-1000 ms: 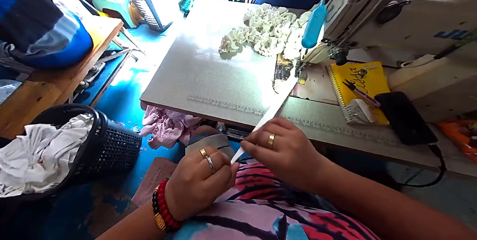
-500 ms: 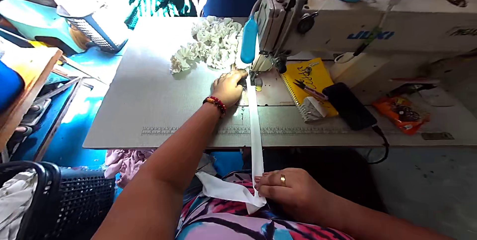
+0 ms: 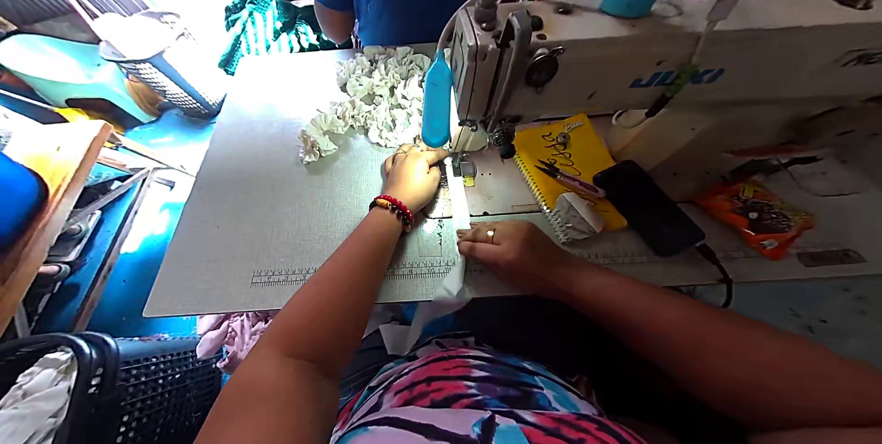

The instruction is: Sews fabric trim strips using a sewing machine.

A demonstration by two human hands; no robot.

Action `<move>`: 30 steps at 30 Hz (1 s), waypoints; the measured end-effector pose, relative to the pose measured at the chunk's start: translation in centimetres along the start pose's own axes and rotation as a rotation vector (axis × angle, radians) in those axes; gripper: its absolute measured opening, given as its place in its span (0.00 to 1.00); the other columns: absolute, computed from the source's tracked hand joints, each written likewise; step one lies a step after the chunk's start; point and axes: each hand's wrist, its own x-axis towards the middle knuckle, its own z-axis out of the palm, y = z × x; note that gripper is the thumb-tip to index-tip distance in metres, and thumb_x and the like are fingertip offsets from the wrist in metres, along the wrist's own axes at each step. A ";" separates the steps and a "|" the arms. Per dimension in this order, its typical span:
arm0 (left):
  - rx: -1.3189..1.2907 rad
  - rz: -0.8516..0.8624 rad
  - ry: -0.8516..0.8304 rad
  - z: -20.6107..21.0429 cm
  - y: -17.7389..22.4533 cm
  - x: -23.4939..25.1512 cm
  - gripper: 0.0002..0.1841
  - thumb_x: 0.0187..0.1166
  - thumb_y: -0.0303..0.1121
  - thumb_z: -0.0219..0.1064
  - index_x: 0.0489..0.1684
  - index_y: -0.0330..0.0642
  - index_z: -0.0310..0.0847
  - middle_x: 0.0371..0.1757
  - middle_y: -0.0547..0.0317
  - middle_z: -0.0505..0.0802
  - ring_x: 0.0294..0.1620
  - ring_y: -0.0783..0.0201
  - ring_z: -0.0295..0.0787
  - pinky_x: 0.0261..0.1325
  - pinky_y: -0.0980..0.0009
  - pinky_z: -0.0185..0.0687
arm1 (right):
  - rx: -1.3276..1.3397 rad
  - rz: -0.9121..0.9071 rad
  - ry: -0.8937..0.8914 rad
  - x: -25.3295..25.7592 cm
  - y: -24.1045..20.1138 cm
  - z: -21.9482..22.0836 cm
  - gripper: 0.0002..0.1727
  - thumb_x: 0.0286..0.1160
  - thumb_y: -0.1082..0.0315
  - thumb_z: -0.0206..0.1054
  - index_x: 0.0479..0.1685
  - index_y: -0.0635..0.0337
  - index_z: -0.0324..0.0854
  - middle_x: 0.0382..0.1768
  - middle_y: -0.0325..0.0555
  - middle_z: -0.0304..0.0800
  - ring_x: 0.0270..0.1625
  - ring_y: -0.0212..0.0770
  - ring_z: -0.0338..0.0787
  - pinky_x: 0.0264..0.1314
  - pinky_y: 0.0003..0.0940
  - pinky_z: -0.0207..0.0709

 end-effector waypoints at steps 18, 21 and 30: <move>-0.154 0.036 0.043 1.3 3.5 -18.0 0.17 0.75 0.47 0.71 0.38 0.39 0.91 0.67 0.51 0.90 0.80 0.47 0.77 0.84 0.40 0.59 | 0.057 0.542 0.076 -3.2 -2.5 0.6 0.18 0.82 0.65 0.60 0.64 0.59 0.89 0.66 0.50 0.91 0.76 0.51 0.85 0.78 0.49 0.77; -0.475 -0.008 0.062 -0.5 3.7 -20.9 0.13 0.82 0.39 0.67 0.45 0.36 0.87 0.45 0.57 0.93 0.50 0.66 0.90 0.59 0.65 0.85 | 0.143 0.569 0.106 -4.8 -4.3 0.2 0.16 0.82 0.63 0.61 0.55 0.57 0.92 0.61 0.48 0.94 0.76 0.51 0.84 0.81 0.48 0.75; -1.290 -0.315 -0.206 -3.3 -0.1 -29.4 0.09 0.79 0.39 0.71 0.50 0.48 0.87 0.61 0.59 0.94 0.60 0.65 0.92 0.64 0.67 0.88 | 0.231 0.487 0.124 -6.1 -7.8 0.2 0.13 0.81 0.63 0.63 0.50 0.53 0.94 0.61 0.45 0.94 0.77 0.53 0.83 0.86 0.61 0.64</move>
